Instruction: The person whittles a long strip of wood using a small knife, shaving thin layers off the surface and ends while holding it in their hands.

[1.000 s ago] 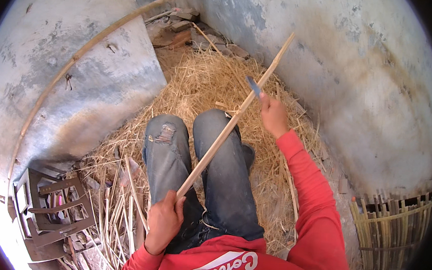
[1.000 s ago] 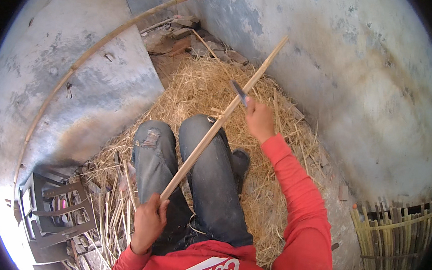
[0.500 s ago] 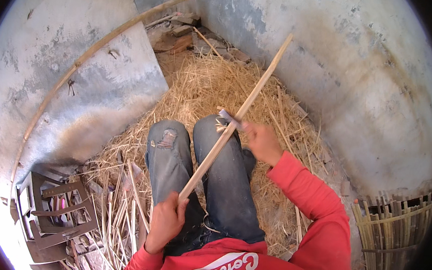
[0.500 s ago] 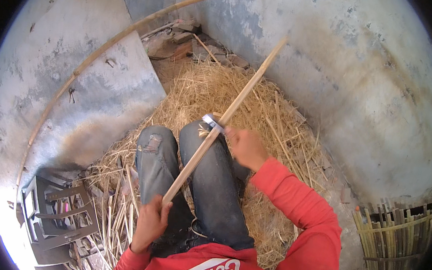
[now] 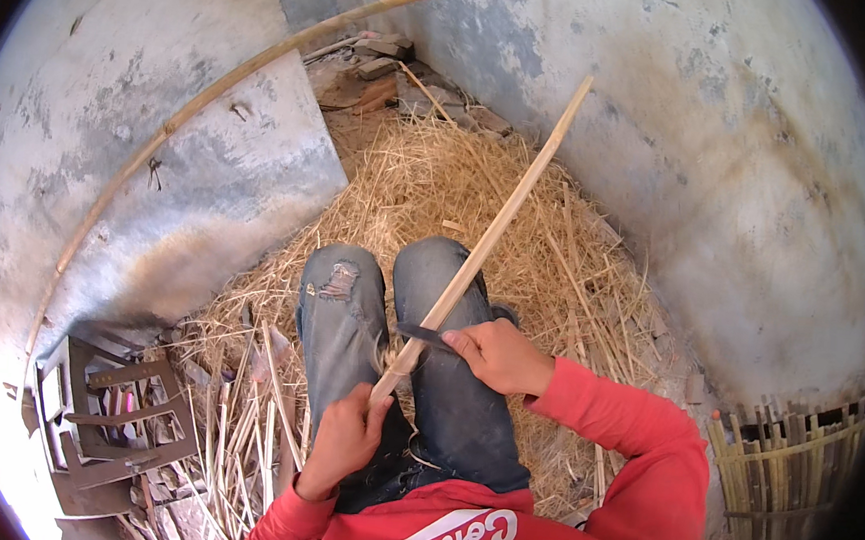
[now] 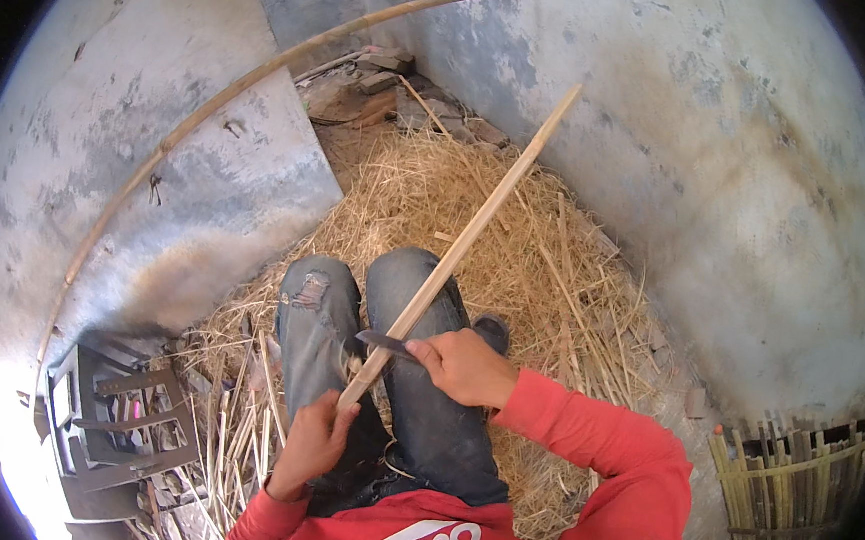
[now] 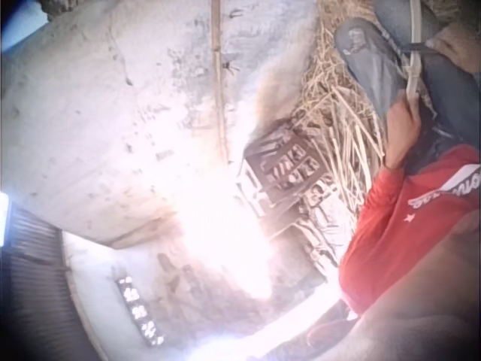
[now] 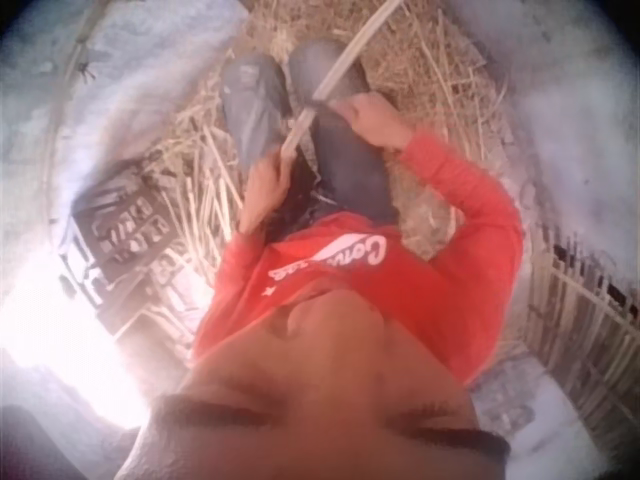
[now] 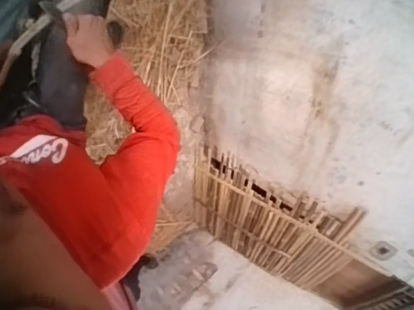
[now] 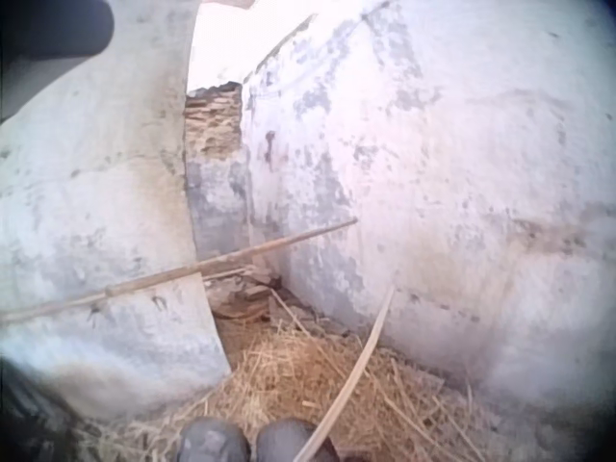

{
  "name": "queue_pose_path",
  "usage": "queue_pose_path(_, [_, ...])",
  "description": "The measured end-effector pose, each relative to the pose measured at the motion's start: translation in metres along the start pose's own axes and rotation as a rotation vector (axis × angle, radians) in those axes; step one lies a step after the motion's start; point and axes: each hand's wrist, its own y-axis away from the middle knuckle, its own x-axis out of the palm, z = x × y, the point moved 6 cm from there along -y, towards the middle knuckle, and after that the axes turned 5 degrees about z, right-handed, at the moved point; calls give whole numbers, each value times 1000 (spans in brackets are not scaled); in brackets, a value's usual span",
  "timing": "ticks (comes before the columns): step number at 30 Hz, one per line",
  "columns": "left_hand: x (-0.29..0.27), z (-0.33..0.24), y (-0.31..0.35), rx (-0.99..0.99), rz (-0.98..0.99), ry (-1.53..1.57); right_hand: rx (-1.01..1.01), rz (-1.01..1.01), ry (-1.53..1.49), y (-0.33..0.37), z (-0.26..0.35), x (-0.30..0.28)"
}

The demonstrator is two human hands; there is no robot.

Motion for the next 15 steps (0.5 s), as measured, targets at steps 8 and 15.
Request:
queue_pose_path(8, [13, -23, -10, 41, -19, 392, 60, -508, -656, -29, 23, -116])
queue_pose_path(15, [49, -71, -28, 371, -189, 479, -101, -253, -1056, -27, 100, -54])
